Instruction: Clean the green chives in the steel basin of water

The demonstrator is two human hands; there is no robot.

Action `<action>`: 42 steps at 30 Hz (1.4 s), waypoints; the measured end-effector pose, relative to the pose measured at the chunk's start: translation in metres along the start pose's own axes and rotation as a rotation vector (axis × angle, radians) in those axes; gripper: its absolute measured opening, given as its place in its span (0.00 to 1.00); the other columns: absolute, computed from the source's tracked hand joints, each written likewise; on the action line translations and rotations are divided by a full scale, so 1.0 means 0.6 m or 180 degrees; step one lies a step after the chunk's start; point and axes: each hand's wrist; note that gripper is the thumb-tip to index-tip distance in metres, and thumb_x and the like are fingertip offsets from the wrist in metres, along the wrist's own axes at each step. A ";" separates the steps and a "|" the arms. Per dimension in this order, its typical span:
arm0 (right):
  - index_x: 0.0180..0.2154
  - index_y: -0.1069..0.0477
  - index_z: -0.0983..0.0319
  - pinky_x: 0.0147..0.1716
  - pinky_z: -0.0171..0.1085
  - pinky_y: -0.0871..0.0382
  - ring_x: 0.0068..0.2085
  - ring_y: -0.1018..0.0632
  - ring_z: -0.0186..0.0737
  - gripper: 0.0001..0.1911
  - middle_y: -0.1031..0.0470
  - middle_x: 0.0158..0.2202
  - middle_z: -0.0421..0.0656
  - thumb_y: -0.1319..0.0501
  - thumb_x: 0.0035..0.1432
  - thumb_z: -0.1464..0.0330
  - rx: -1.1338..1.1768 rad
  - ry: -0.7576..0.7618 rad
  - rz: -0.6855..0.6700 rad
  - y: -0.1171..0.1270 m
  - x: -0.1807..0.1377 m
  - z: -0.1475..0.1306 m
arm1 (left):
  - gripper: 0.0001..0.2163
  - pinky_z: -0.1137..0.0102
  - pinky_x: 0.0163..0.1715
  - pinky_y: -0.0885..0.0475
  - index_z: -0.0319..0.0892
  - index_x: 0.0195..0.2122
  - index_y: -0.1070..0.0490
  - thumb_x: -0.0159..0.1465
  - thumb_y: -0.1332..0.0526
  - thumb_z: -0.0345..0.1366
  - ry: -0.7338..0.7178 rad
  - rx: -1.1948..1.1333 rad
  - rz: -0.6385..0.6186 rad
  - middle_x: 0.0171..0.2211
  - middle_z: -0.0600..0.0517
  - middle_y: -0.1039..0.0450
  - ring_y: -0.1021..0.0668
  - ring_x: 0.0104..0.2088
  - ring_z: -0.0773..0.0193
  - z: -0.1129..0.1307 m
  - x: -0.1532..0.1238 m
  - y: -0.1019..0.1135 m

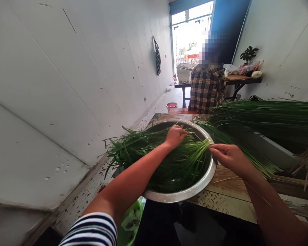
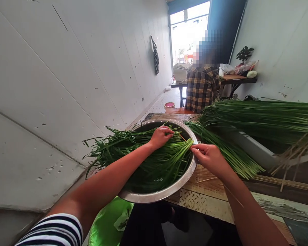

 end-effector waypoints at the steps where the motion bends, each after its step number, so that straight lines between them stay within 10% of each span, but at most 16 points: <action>1: 0.35 0.20 0.64 0.24 0.33 0.33 0.25 0.26 0.37 0.21 0.22 0.27 0.43 0.42 0.52 0.56 0.0009 0.0007 0.0008 0.000 0.000 0.000 | 0.08 0.70 0.45 0.29 0.39 0.35 0.20 0.56 0.38 0.28 0.0052 -0.0236 -0.0067 0.36 0.48 0.22 0.23 0.39 0.63 -0.001 -0.001 -0.004; 13: 0.33 0.20 0.62 0.26 0.33 0.31 0.29 0.23 0.40 0.18 0.21 0.27 0.43 0.42 0.52 0.58 0.0082 0.0095 0.0008 -0.001 0.003 0.006 | 0.10 0.70 0.40 0.28 0.37 0.35 0.20 0.51 0.34 0.33 0.0645 -0.1809 -0.0251 0.33 0.47 0.20 0.22 0.33 0.64 0.022 -0.012 -0.010; 42: 0.36 0.20 0.62 0.29 0.35 0.28 0.32 0.21 0.43 0.19 0.20 0.29 0.44 0.43 0.53 0.57 -0.0142 0.0142 0.0096 -0.001 0.003 0.009 | 0.10 0.71 0.35 0.30 0.37 0.33 0.20 0.50 0.34 0.34 0.0870 -0.1829 -0.0044 0.28 0.49 0.20 0.24 0.29 0.65 0.020 -0.009 -0.018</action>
Point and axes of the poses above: each hand's wrist, its own x-axis towards the middle knuckle, its own y-axis out of the back of the hand, z = x × y
